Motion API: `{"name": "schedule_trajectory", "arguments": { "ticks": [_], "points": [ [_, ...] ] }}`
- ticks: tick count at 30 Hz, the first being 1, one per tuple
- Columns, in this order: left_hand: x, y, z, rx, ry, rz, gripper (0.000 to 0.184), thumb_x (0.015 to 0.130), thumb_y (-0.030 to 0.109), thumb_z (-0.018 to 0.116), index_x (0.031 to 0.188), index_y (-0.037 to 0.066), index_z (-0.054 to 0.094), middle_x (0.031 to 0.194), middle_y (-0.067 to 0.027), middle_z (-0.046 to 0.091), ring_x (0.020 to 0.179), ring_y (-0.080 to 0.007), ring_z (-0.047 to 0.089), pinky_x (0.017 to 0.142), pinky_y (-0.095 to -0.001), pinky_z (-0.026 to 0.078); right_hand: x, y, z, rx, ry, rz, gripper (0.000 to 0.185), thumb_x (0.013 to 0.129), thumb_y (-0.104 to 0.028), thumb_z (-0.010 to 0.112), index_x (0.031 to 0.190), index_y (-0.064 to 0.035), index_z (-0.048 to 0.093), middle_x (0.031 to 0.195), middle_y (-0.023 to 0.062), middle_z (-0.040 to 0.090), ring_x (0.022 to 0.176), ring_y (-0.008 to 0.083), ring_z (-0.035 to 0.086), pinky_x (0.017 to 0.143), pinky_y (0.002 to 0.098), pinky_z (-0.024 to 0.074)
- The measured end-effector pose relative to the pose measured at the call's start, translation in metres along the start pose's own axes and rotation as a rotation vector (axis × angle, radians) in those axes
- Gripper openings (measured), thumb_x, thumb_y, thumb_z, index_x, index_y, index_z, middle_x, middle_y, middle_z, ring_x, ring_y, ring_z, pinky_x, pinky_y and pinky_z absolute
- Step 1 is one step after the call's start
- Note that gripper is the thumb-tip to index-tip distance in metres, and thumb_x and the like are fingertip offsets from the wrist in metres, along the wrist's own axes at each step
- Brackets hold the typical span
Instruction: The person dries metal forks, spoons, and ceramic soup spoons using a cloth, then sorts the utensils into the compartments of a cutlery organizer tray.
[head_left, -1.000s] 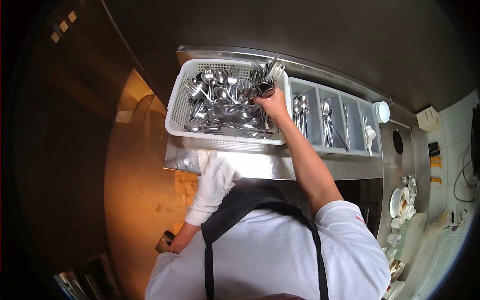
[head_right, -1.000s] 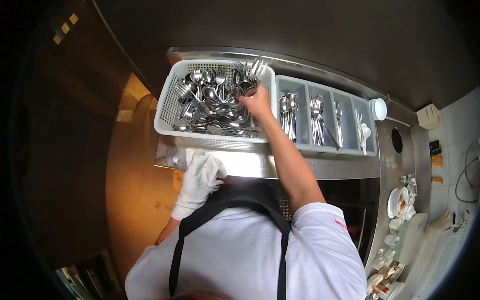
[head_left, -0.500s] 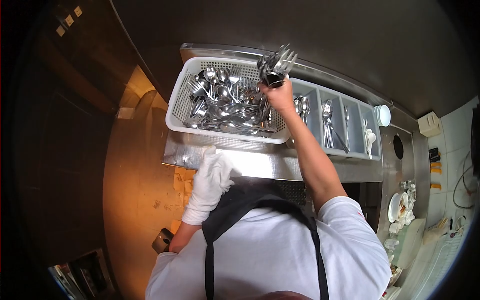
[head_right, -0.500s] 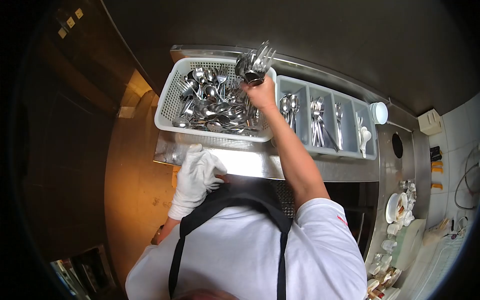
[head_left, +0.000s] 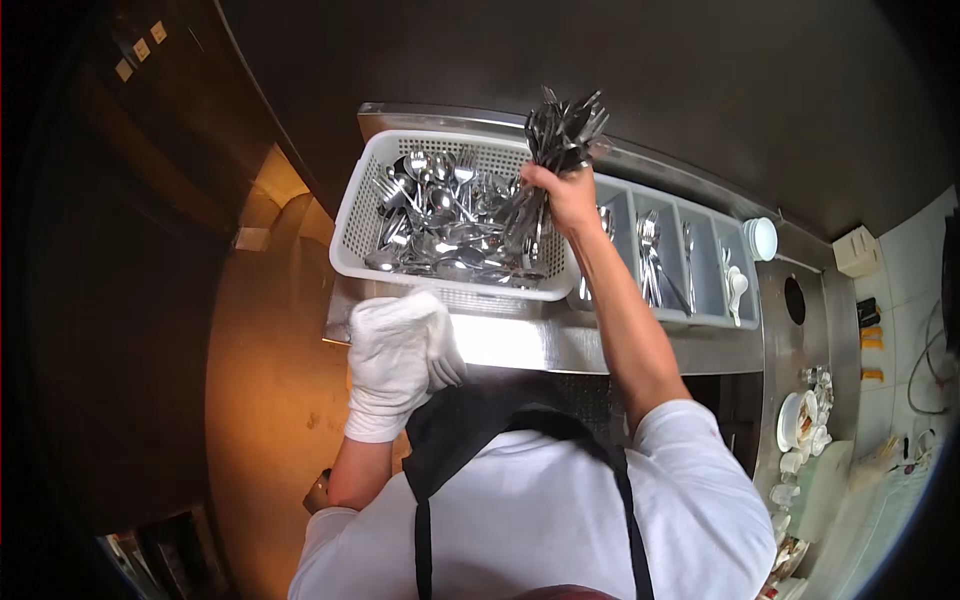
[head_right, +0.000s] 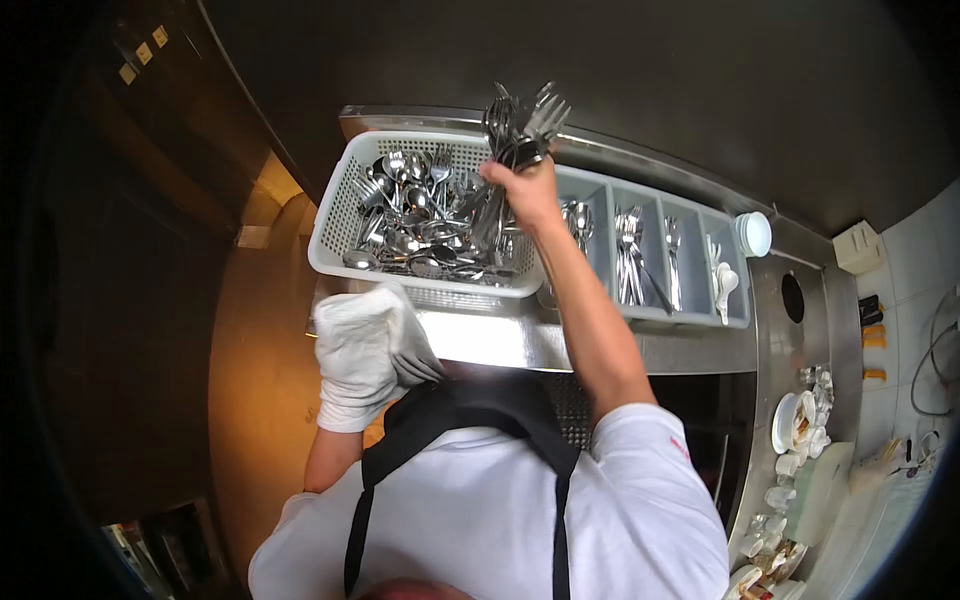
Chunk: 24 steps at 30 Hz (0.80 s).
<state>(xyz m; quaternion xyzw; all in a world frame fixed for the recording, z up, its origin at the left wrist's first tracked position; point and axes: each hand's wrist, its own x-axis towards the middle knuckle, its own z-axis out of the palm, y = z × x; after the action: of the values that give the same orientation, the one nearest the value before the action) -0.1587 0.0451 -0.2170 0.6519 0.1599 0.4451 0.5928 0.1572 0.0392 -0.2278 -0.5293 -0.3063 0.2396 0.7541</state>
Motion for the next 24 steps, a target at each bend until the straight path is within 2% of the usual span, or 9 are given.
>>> {"name": "schedule_trajectory", "arguments": {
  "ticks": [1, 2, 4, 7, 11, 17, 20, 23, 24],
  "points": [
    [0.006, -0.001, -0.003, -0.121, -0.005, -0.083, 0.024, 0.090, 0.003, 0.062, 0.115, 0.001, 0.059, 0.104, -0.0090, 0.064, 0.088, -0.0236, 0.064, 0.086, -0.0371, 0.053, -0.010, -0.012, 0.005, 0.058, -0.021, 0.013, 0.033, 0.073, -0.001, 0.081, 0.102, -0.0001, 0.066, 0.090, 0.0057, 0.071, 0.080, 0.0166, 0.067, 0.075, 0.0325, 0.0554],
    [0.034, 0.023, -0.017, 0.341, -0.281, 0.106, 0.028, 0.090, 0.004, 0.064, 0.118, 0.001, 0.059, 0.108, -0.0086, 0.064, 0.093, -0.0238, 0.065, 0.091, -0.0373, 0.052, -0.018, -0.026, 0.013, 0.069, -0.009, 0.014, 0.038, 0.072, -0.001, 0.081, 0.106, -0.0003, 0.065, 0.090, 0.0052, 0.070, 0.080, 0.0167, 0.067, 0.075, 0.0330, 0.0558],
    [0.017, -0.019, -0.011, 0.502, -0.006, 0.202, 0.027, 0.091, 0.012, 0.068, 0.114, 0.000, 0.064, 0.107, -0.0066, 0.068, 0.102, -0.0227, 0.066, 0.097, -0.0348, 0.048, -0.028, -0.043, 0.020, 0.044, -0.064, 0.148, 0.037, 0.071, -0.003, 0.082, 0.104, -0.0002, 0.065, 0.089, 0.0051, 0.070, 0.080, 0.0162, 0.066, 0.075, 0.0320, 0.0546],
    [0.020, -0.059, -0.018, 0.974, -0.126, 0.405, 0.025, 0.095, 0.018, 0.062, 0.114, 0.001, 0.064, 0.105, -0.0072, 0.068, 0.105, -0.0214, 0.064, 0.100, -0.0318, 0.046, -0.071, -0.078, 0.046, -0.284, -0.223, 0.393, 0.044, 0.074, -0.012, 0.083, 0.112, -0.0007, 0.066, 0.099, 0.0060, 0.070, 0.086, 0.0157, 0.065, 0.079, 0.0326, 0.0527],
    [0.006, -0.078, 0.019, 0.596, -0.327, 0.272, 0.014, 0.092, 0.012, 0.061, 0.102, 0.002, 0.065, 0.096, -0.0055, 0.066, 0.095, -0.0182, 0.063, 0.089, -0.0317, 0.047, -0.150, -0.029, 0.066, -0.128, -0.198, 0.215, 0.045, 0.080, -0.021, 0.085, 0.113, 0.0007, 0.065, 0.098, 0.0061, 0.071, 0.088, 0.0172, 0.066, 0.083, 0.0325, 0.0517],
    [-0.039, -0.084, 0.013, 0.323, -0.924, 0.286, 0.007, 0.088, 0.003, 0.059, 0.086, 0.005, 0.065, 0.084, -0.0030, 0.062, 0.081, -0.0134, 0.061, 0.072, -0.0316, 0.050, -0.190, 0.000, 0.032, -0.809, -0.216, -0.138, 0.081, 0.072, -0.063, 0.080, 0.118, 0.0019, 0.060, 0.110, 0.0181, 0.059, 0.100, 0.0356, 0.055, 0.091, 0.0462, 0.0413],
    [-0.044, -0.077, 0.013, 0.305, -0.885, 0.212, 0.006, 0.086, 0.004, 0.062, 0.087, 0.006, 0.067, 0.085, -0.0028, 0.064, 0.081, -0.0131, 0.062, 0.073, -0.0320, 0.050, -0.197, 0.006, 0.024, -0.848, -0.253, -0.136, 0.092, 0.066, -0.067, 0.082, 0.120, 0.0021, 0.058, 0.114, 0.0180, 0.057, 0.105, 0.0349, 0.053, 0.095, 0.0460, 0.0402],
    [-0.023, -0.050, 0.020, 0.297, -0.806, 0.125, 0.009, 0.084, 0.009, 0.066, 0.092, 0.007, 0.071, 0.089, -0.0032, 0.067, 0.087, -0.0139, 0.064, 0.078, -0.0326, 0.049, -0.201, 0.004, 0.016, -0.488, -0.302, 0.149, 0.097, 0.061, -0.073, 0.082, 0.120, 0.0006, 0.059, 0.115, 0.0178, 0.057, 0.111, 0.0333, 0.052, 0.101, 0.0460, 0.0398],
    [-0.016, -0.044, 0.023, 0.297, -0.779, 0.097, 0.011, 0.084, 0.010, 0.068, 0.094, 0.008, 0.072, 0.091, -0.0034, 0.068, 0.088, -0.0142, 0.064, 0.079, -0.0328, 0.049, -0.200, 0.003, 0.014, -0.406, -0.235, 0.113, 0.105, 0.061, -0.075, 0.080, 0.129, -0.0009, 0.051, 0.123, 0.0190, 0.053, 0.118, 0.0340, 0.049, 0.103, 0.0468, 0.0386]
  ]
}}
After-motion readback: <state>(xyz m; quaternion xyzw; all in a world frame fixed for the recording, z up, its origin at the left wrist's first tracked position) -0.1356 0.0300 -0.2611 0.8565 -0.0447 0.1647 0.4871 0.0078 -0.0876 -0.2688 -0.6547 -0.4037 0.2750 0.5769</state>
